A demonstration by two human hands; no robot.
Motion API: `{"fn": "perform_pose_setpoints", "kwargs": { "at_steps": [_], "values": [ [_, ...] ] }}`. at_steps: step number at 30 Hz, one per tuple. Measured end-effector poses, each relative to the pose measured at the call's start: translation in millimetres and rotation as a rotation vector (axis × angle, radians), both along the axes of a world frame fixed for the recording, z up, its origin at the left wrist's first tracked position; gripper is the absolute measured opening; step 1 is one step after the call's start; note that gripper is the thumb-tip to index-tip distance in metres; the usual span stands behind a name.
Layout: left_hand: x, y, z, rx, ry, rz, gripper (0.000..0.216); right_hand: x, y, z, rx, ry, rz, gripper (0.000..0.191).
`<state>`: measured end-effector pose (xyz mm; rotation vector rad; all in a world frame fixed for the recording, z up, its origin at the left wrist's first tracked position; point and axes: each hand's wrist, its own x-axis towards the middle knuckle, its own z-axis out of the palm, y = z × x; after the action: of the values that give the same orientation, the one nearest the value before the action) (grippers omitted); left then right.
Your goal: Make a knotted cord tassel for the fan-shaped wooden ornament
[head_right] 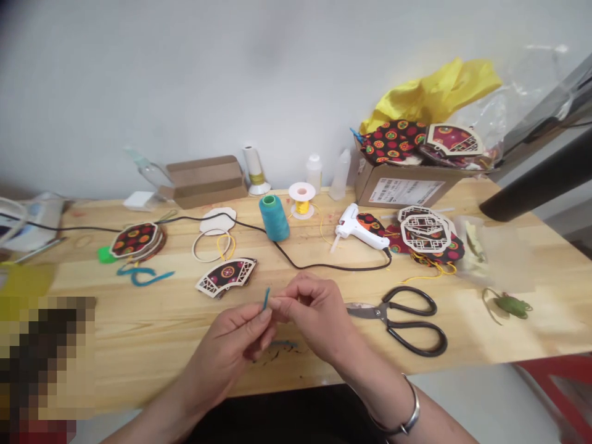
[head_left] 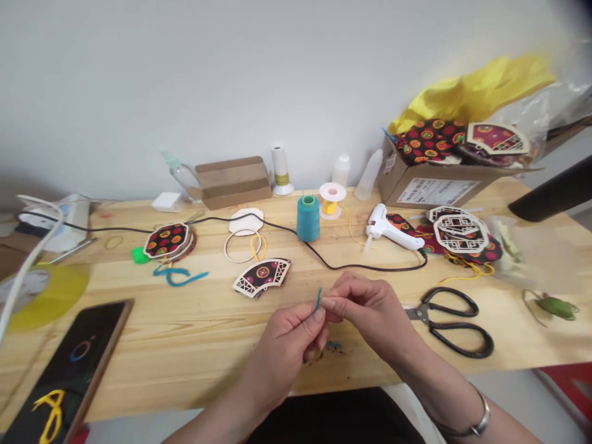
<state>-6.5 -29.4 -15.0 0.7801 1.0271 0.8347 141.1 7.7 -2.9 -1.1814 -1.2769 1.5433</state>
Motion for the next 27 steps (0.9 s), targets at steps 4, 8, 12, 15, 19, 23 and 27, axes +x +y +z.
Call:
{"fn": "perform_pose_setpoints", "kwargs": {
  "at_steps": [4,8,12,15,19,23,27],
  "values": [
    [-2,-2,2.8,-0.003,0.005,-0.032,0.028,-4,-2,0.5,-0.005,0.028,0.046,0.023],
    [-2,-4,3.7,-0.003,-0.008,-0.040,0.029,-5,-5,0.4,-0.011,0.037,0.060,0.024],
    [-1,-4,3.6,-0.015,-0.018,-0.063,0.031,-4,-7,-0.2,-0.027,0.045,0.048,0.026],
    [0,-3,5.3,-0.026,-0.029,-0.055,0.031,-3,-7,-0.5,-0.029,0.060,0.056,0.030],
    [2,-2,7.7,-0.061,-0.080,-0.025,0.029,0,-7,-3.3,-0.070,0.104,0.022,0.034],
    [2,-1,6.1,-0.069,-0.121,-0.013,0.028,2,-8,-7.9,-0.152,0.181,0.047,0.034],
    [2,-1,2.9,-0.073,-0.110,-0.036,0.030,1,-8,-10.6,-0.187,0.322,0.164,0.024]
  ]
}}
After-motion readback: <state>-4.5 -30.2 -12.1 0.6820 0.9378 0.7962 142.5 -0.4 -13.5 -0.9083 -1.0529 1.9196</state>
